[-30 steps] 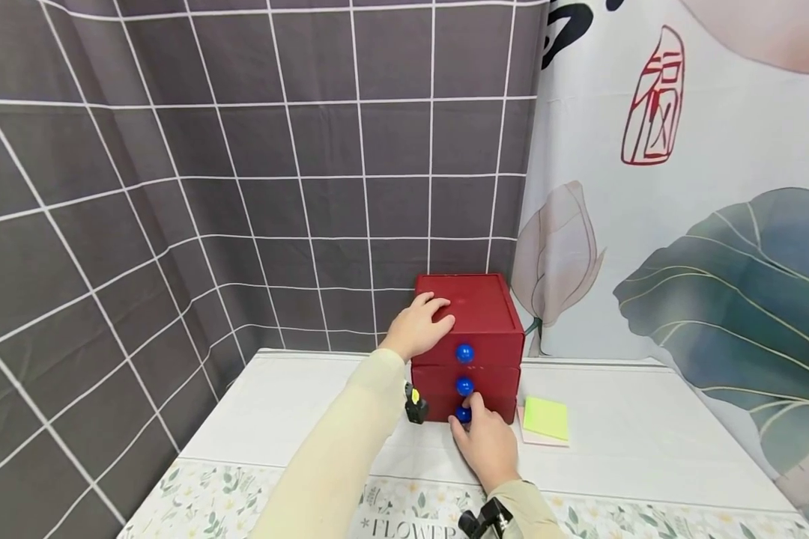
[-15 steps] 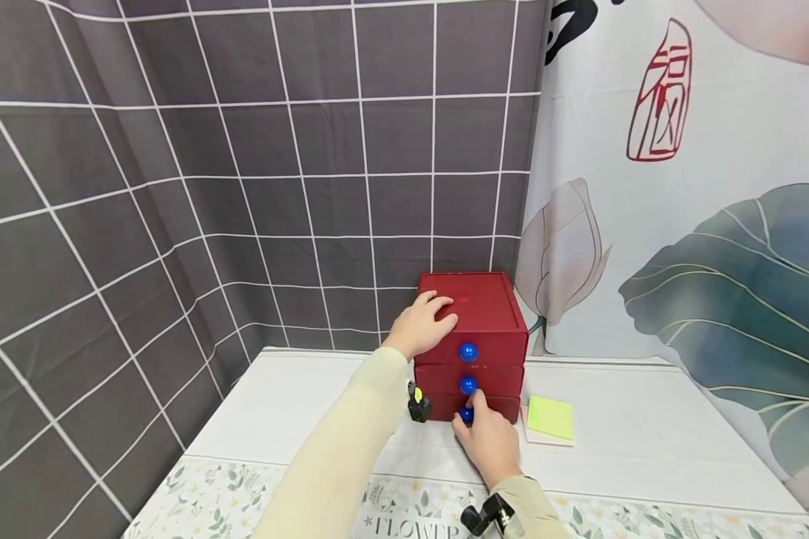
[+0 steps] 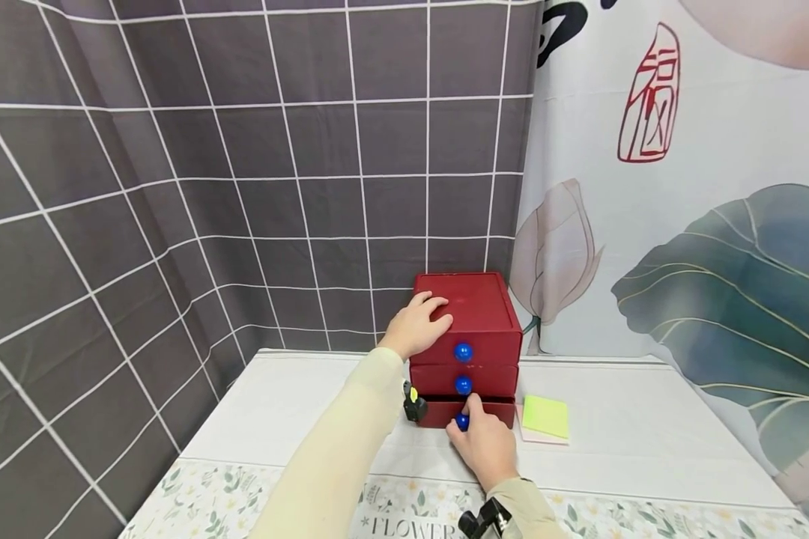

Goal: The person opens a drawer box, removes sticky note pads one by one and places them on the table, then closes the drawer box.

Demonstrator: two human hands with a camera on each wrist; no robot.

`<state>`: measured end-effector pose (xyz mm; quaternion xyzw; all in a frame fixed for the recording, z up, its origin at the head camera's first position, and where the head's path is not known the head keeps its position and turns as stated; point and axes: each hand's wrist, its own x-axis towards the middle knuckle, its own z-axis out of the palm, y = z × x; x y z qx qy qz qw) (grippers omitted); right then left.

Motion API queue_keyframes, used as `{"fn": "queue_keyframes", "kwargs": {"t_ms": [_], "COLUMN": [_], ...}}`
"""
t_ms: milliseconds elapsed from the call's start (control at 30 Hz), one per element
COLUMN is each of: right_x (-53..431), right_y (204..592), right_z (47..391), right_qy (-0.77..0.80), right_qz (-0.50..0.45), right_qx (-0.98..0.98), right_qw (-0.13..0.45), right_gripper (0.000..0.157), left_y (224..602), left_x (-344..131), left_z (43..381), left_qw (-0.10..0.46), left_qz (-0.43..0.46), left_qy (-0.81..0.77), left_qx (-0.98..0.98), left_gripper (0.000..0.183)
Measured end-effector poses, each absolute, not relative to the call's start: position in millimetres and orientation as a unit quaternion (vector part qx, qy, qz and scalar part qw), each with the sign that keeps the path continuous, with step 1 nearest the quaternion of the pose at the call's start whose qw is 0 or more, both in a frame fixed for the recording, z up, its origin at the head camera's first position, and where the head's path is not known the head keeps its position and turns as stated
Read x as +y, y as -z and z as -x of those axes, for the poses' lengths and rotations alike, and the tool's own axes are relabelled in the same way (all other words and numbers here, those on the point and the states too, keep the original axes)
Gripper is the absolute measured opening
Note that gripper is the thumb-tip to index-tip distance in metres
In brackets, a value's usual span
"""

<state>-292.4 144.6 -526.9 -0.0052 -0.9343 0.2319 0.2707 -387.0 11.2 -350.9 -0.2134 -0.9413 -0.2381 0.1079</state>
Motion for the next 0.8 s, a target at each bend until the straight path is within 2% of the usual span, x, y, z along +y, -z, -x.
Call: {"fn": "queue_keyframes", "kwargs": {"t_ms": [267,800], "right_x": [143.5,142.8], "right_y": [524.4,522.9], "right_z": [282.5,265.1], "right_qy": [-0.226,-0.210], "right_qz": [-0.007,-0.016], "right_qx": [-0.931,-0.940], "right_qw": [0.286,0.270], "right_gripper": [0.027,0.028], "left_y": [351.9,352.4], "left_x": [10.0,9.5], "left_z": [387.8,388.7], "left_qw": [0.105,0.103], "left_qz": [0.213,0.211], "left_qy": [0.237,0.235], "left_qx": [-0.942,-0.943], "left_gripper": [0.049,0.049]}}
